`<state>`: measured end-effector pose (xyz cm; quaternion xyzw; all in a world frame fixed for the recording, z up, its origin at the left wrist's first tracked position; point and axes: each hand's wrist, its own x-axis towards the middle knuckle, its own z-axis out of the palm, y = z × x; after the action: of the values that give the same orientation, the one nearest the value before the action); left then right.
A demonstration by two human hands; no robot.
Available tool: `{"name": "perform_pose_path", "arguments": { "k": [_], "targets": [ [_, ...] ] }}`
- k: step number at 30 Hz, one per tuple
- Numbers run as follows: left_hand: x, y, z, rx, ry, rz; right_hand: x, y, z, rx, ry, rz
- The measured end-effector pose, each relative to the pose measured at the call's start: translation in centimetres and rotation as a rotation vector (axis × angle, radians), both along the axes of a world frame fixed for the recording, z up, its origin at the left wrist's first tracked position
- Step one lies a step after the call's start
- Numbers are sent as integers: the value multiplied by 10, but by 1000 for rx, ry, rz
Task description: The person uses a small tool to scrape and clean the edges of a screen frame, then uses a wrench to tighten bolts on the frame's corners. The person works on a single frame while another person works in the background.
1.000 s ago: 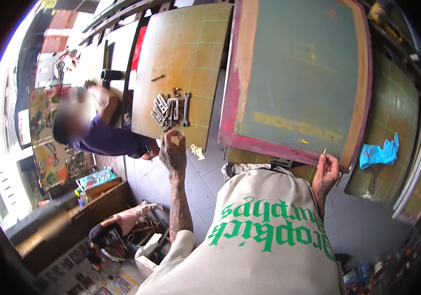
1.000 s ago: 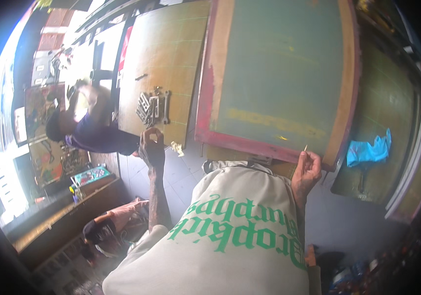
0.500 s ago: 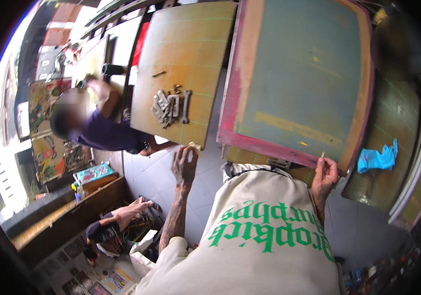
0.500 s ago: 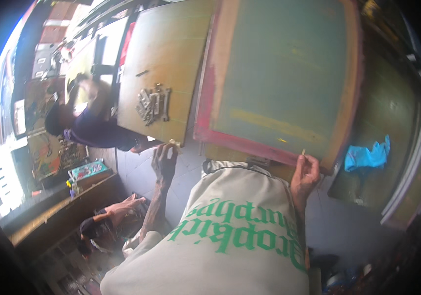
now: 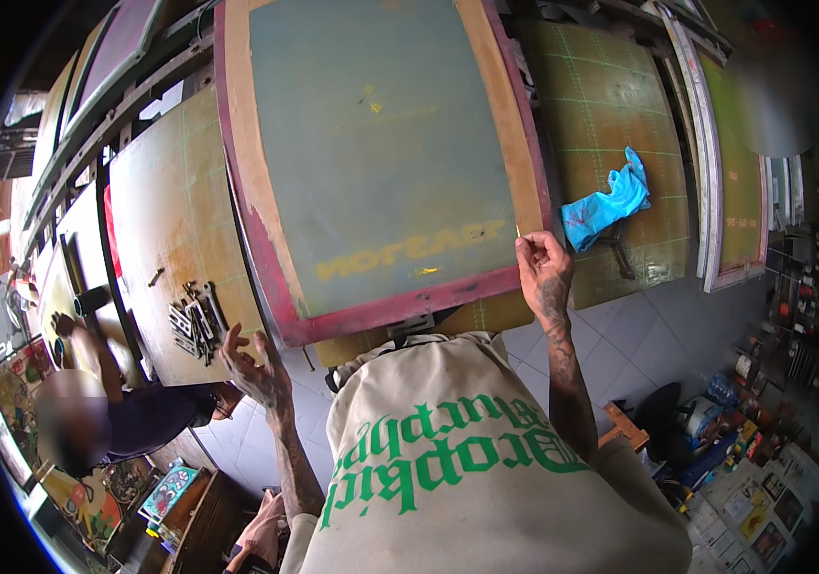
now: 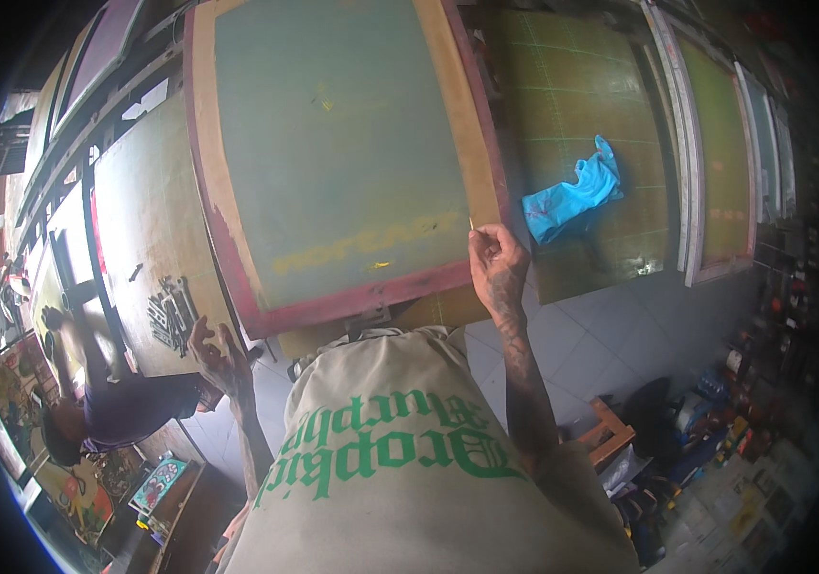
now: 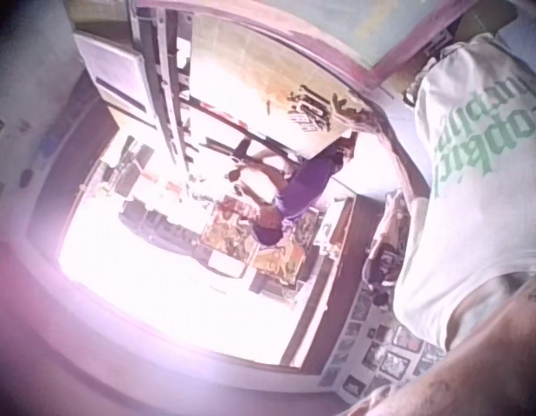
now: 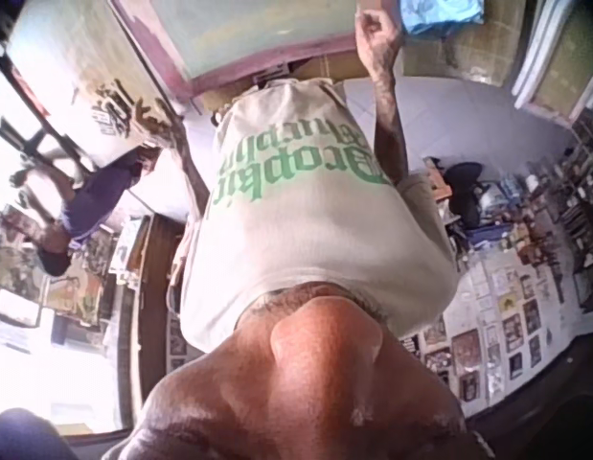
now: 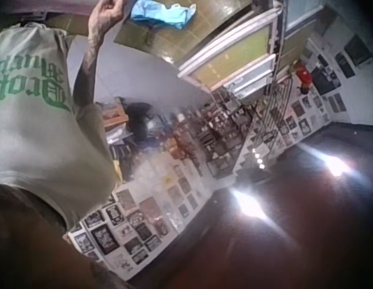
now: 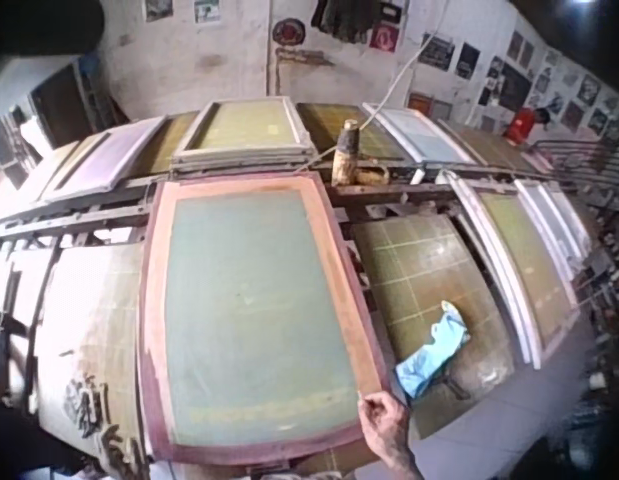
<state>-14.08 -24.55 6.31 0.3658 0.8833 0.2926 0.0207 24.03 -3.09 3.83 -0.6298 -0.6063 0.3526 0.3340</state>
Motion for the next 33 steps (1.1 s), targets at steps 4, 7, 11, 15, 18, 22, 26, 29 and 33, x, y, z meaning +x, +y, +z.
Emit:
{"name": "perform_pose_path", "arguments": {
  "k": [4,7,11,15,18,22,26,29,33],
  "targets": [
    [13,34,1,-8,23,-146,4,0,-5,39,-63,35],
    [29,53,-5,23,105,-246,1,-1,-3,27,-78,-15],
    [50,56,-20,-23,33,-274,4,-1,-7,50,-85,-13],
    [53,56,-32,-96,142,-288,4,0,-4,26,-98,-20],
    [52,56,-34,-94,135,-289,6,3,-3,-8,-115,-6],
    [51,58,-35,-81,132,-293,10,4,-6,-47,-81,11],
    [54,58,-34,-56,141,-272,9,5,-4,-51,-87,12],
    [54,60,-34,-34,150,-273,8,5,-6,-41,-87,0],
    [54,60,-35,-33,171,-271,8,5,-12,-11,-93,-21]
  ]
}}
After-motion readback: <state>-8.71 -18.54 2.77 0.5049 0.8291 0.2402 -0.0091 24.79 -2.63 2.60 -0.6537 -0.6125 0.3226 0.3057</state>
